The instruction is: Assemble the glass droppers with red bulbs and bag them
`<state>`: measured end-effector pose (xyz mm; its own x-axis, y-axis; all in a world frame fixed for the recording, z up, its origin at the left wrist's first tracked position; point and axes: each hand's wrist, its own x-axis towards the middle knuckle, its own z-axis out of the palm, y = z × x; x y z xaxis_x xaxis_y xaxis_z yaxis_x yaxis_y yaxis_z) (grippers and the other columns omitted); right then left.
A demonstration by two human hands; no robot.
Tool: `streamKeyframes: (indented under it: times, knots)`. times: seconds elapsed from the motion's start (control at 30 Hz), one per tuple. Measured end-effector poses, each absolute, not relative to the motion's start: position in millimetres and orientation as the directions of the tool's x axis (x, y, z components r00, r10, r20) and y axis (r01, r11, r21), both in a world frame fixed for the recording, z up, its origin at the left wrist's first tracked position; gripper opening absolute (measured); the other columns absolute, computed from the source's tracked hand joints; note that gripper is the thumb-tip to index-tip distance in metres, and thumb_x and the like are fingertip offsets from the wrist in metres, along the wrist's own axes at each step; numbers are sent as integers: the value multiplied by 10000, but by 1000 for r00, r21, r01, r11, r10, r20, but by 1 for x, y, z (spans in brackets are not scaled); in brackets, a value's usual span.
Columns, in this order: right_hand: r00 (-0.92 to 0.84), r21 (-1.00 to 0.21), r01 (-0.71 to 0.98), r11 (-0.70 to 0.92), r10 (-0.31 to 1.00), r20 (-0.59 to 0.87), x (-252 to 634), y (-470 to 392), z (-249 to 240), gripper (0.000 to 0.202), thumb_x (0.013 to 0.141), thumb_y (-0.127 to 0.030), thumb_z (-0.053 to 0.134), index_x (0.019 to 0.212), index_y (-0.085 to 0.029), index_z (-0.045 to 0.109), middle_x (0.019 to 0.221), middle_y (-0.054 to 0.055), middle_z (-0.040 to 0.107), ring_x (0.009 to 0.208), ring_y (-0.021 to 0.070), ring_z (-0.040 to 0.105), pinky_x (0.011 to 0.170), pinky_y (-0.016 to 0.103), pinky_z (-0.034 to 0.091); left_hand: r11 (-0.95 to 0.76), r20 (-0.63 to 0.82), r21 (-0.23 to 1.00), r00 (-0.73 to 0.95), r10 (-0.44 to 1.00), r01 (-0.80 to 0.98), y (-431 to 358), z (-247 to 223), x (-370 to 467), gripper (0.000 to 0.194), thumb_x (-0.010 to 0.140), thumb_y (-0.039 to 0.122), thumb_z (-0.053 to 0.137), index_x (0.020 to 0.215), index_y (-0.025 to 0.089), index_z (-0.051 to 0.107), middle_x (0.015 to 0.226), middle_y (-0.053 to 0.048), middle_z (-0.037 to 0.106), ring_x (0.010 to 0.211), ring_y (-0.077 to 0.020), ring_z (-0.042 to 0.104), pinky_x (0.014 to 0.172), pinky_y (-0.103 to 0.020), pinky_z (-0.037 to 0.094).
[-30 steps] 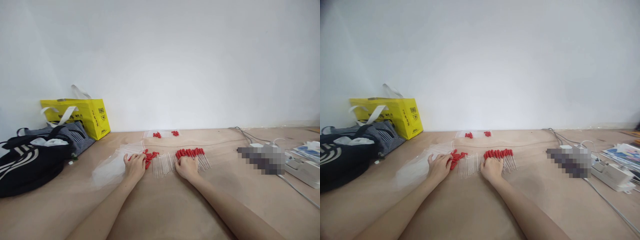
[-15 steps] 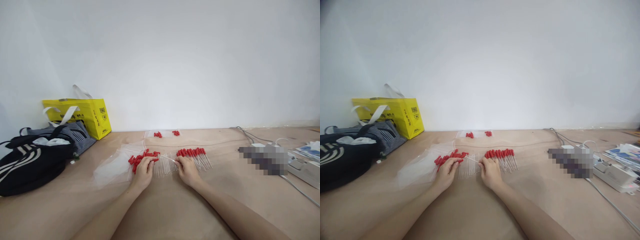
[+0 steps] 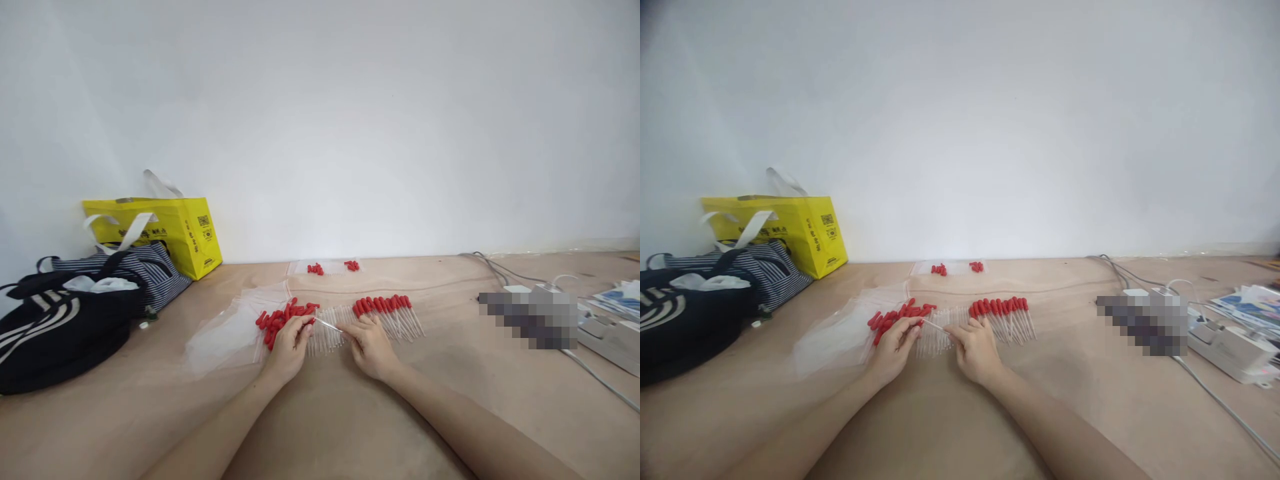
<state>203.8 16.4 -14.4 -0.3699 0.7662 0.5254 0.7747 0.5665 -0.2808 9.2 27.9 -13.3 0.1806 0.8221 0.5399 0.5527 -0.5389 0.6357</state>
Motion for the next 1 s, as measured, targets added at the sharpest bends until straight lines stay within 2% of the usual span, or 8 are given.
streamKeyframes:
  times: [0.13,0.27,0.47,0.57,0.7,0.83,1.0]
  knots:
    - [-431,-237,769,594,755,494,207,16,-12,320,816,-138,403,1051,-264,580,678,13,606,708,154,438,668,278,215,-552,553,639,180,814,536,27,-12,11,220,817,280,421,898,170,592,815,-34,608,743,-152,581,701,-277,465]
    - [-491,-202,741,641,722,488,208,13,-9,301,822,-156,401,1040,-260,581,680,10,603,702,147,455,685,280,217,-561,551,622,205,809,546,24,-8,12,233,814,303,433,731,167,603,707,-13,595,668,-138,560,650,-251,452]
    - [-487,-267,691,671,706,514,204,11,-12,221,862,-224,381,920,-220,594,766,10,646,698,126,521,718,281,223,-552,505,637,249,826,538,22,-10,13,243,798,323,466,727,162,634,635,-3,574,593,-126,534,572,-228,433]
    - [-515,-281,656,701,687,512,203,11,-15,219,866,-220,376,959,-215,575,789,17,656,663,122,538,710,277,238,-493,444,715,222,868,496,20,-11,16,227,766,341,509,748,162,648,587,10,573,534,-116,525,523,-219,433]
    - [-565,-286,609,740,657,499,201,11,-18,216,858,-189,369,983,-196,545,814,25,656,653,122,554,680,263,265,-301,272,886,131,953,352,18,-12,19,287,701,383,576,833,140,650,531,16,591,442,-110,524,433,-206,441]
    - [-564,-288,605,742,655,504,199,11,-20,211,852,-175,362,969,-191,537,787,19,654,642,122,557,665,260,277,-280,256,912,119,959,300,20,-16,18,300,699,385,576,856,147,669,582,-12,641,540,-150,594,523,-248,505]
    - [-527,-285,613,737,650,547,201,12,-23,208,849,-178,365,966,-185,537,810,24,656,639,125,553,677,268,283,-493,440,746,223,870,447,18,-18,18,269,780,272,482,985,188,635,862,-50,645,815,-178,592,752,-310,482]
